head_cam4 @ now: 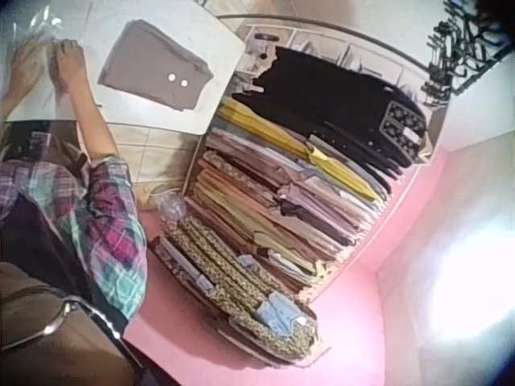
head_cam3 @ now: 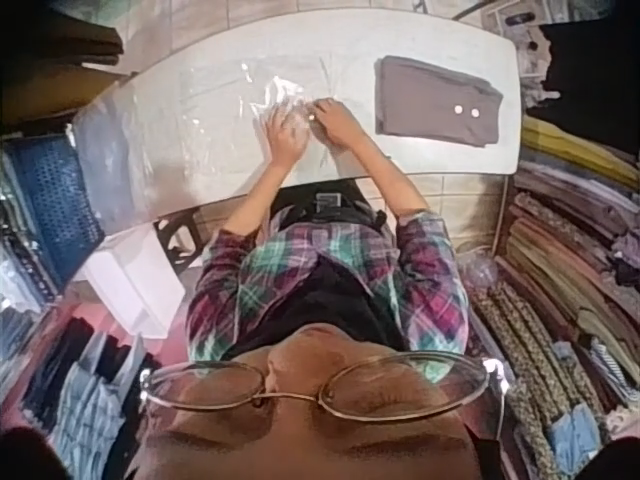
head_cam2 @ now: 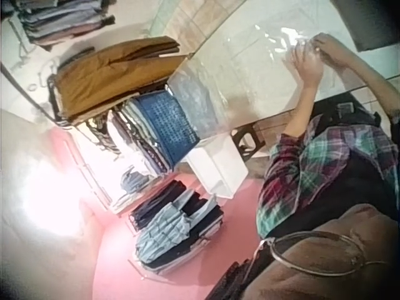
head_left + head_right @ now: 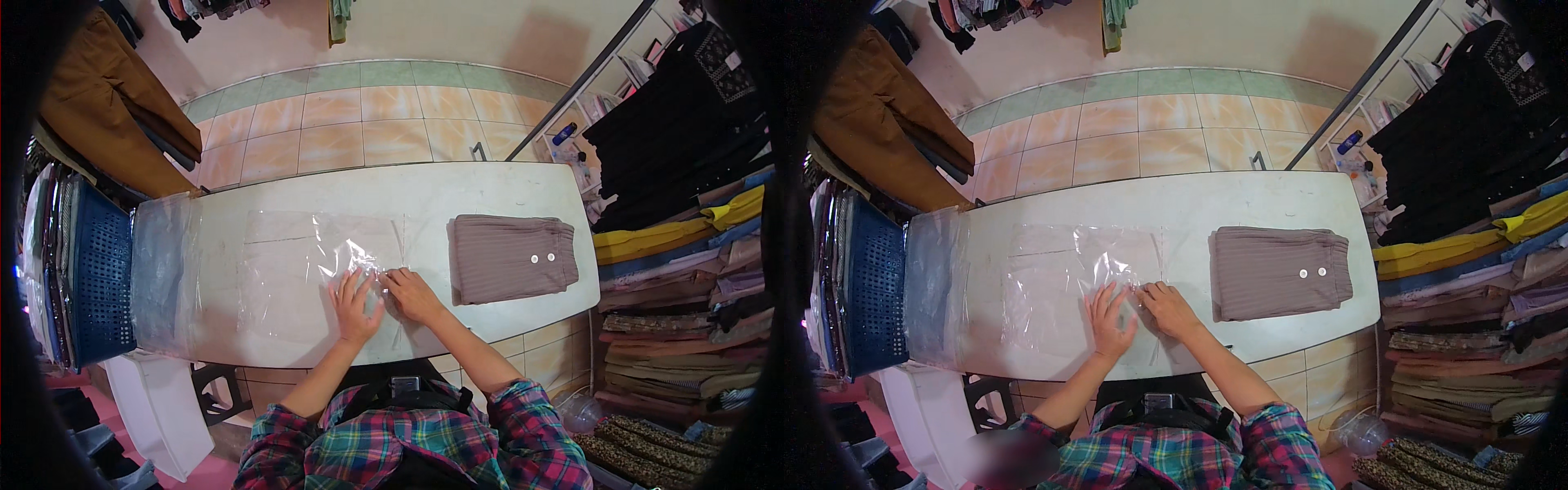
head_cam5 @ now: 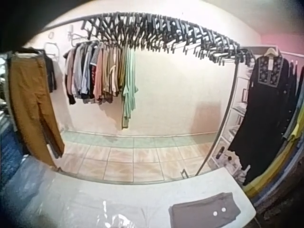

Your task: Folding and packing various pieces of clothing into plastic bags on a table in a clothing store environment.

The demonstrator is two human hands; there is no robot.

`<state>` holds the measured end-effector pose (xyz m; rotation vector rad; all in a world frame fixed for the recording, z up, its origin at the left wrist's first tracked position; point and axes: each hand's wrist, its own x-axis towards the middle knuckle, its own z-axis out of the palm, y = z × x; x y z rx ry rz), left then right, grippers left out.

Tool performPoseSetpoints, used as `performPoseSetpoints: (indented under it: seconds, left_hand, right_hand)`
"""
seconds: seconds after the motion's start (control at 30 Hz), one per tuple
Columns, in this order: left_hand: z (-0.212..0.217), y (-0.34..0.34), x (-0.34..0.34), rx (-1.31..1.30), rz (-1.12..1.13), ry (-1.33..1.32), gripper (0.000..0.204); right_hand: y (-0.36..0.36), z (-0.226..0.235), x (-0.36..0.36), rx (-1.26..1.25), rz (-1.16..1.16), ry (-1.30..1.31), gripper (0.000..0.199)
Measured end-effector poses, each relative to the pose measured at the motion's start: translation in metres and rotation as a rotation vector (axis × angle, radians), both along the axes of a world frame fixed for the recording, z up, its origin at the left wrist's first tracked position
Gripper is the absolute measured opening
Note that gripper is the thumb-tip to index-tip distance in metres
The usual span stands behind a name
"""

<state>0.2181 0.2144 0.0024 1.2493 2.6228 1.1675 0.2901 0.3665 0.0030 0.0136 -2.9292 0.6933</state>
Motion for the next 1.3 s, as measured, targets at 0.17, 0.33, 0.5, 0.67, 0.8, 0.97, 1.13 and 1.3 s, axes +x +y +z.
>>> performPoseSetpoints:
  seconds: [0.17, 0.33, 0.5, 0.67, 0.8, 0.97, 1.13, 1.3]
  left_hand:
    - [0.019, 0.020, 0.044, -0.290, 0.096, -0.169, 0.096]
    - [-0.015, 0.027, 0.049, -0.452, 0.182, -0.211, 0.091]
    - [-0.018, 0.019, 0.045, -0.500, 0.035, -0.072, 0.076]
    - [-0.015, 0.016, 0.051, -0.511, -0.081, -0.012, 0.069]
    - [-0.016, 0.017, 0.050, -0.485, -0.131, -0.089, 0.062]
    - [-0.022, 0.013, 0.050, -0.414, -0.058, -0.077, 0.049]
    - [-0.022, 0.033, 0.054, -0.307, -0.040, -0.174, 0.045]
    - [-0.016, 0.044, 0.059, -0.282, 0.032, -0.143, 0.043]
  right_hand:
    - [-0.002, 0.006, -0.014, 0.015, -0.047, -0.096, 0.046]
    - [0.003, -0.013, -0.010, 0.090, -0.057, -0.025, 0.046]
    - [-0.008, 0.002, 0.015, 0.216, -0.177, 0.014, 0.044]
    - [-0.017, 0.006, 0.037, 0.246, -0.317, -0.019, 0.040]
    - [0.023, -0.002, 0.054, 0.044, -0.282, 0.036, 0.035]
    - [0.120, 0.025, 0.052, 0.228, -0.619, 0.248, 0.040]
    - [0.213, 0.027, 0.056, 0.214, -0.548, -0.096, 0.072]
    - [0.247, 0.022, 0.044, 0.013, -0.303, -0.513, 0.071]
